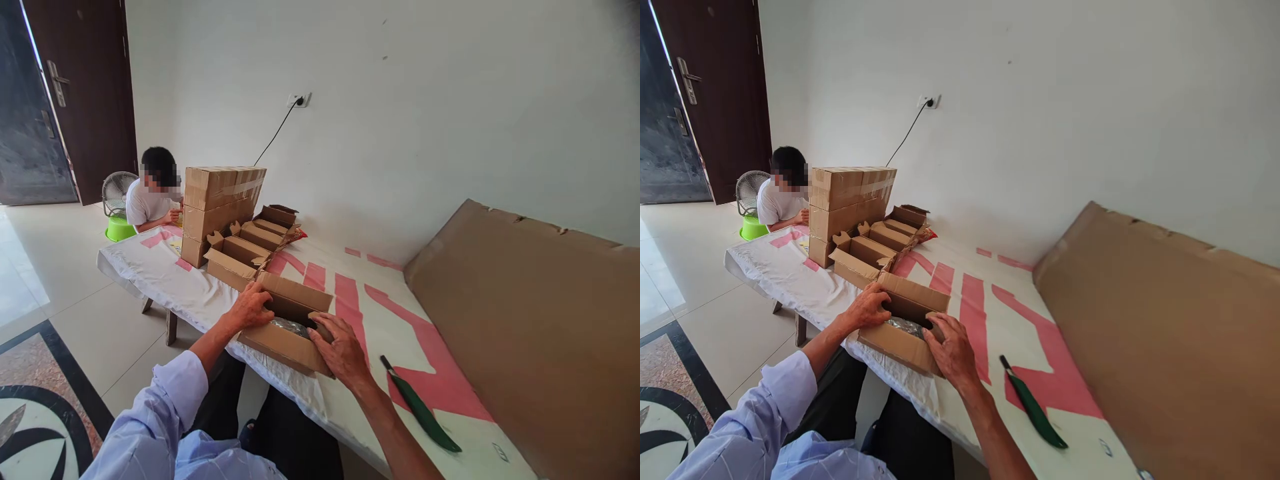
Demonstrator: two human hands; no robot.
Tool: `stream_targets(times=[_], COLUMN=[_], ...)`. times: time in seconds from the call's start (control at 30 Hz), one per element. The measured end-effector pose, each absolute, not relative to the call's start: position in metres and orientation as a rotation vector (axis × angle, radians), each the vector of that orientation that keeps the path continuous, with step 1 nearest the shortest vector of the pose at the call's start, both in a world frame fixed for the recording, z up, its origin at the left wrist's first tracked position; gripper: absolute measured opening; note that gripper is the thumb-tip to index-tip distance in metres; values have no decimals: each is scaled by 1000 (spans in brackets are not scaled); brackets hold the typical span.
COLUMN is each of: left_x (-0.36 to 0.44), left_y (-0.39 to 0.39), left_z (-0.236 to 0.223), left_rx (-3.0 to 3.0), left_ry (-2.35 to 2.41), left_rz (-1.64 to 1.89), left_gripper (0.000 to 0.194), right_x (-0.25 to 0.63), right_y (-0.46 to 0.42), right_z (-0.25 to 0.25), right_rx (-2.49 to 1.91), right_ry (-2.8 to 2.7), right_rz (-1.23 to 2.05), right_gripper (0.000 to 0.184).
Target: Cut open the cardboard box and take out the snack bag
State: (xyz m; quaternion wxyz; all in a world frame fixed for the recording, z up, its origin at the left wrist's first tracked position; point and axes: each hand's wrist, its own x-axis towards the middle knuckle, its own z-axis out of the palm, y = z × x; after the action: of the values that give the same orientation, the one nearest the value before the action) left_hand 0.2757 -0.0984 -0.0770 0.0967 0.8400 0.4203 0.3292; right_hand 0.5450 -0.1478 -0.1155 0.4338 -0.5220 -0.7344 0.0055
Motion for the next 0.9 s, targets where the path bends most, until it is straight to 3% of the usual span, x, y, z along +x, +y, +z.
stream_targets(times=[0.2,0.67,0.9], left_x=[276,275,272], left_y=[-97,-103,-101], left_z=[-79,-77,-73], left_rx=[2478,2472,2472], left_ry=[1266,1285,1202], left_rz=[961,976,1039], left_gripper=[24,21,21], right_x=[545,538,534], right_y=[-135,-135,-144], right_z=[-114,-103,-80], right_rx=[-1394,-1616,-1512], right_ry=[-1855,-1816,-1602], right_rz=[-15,-53,283], right_gripper=[51,39,40])
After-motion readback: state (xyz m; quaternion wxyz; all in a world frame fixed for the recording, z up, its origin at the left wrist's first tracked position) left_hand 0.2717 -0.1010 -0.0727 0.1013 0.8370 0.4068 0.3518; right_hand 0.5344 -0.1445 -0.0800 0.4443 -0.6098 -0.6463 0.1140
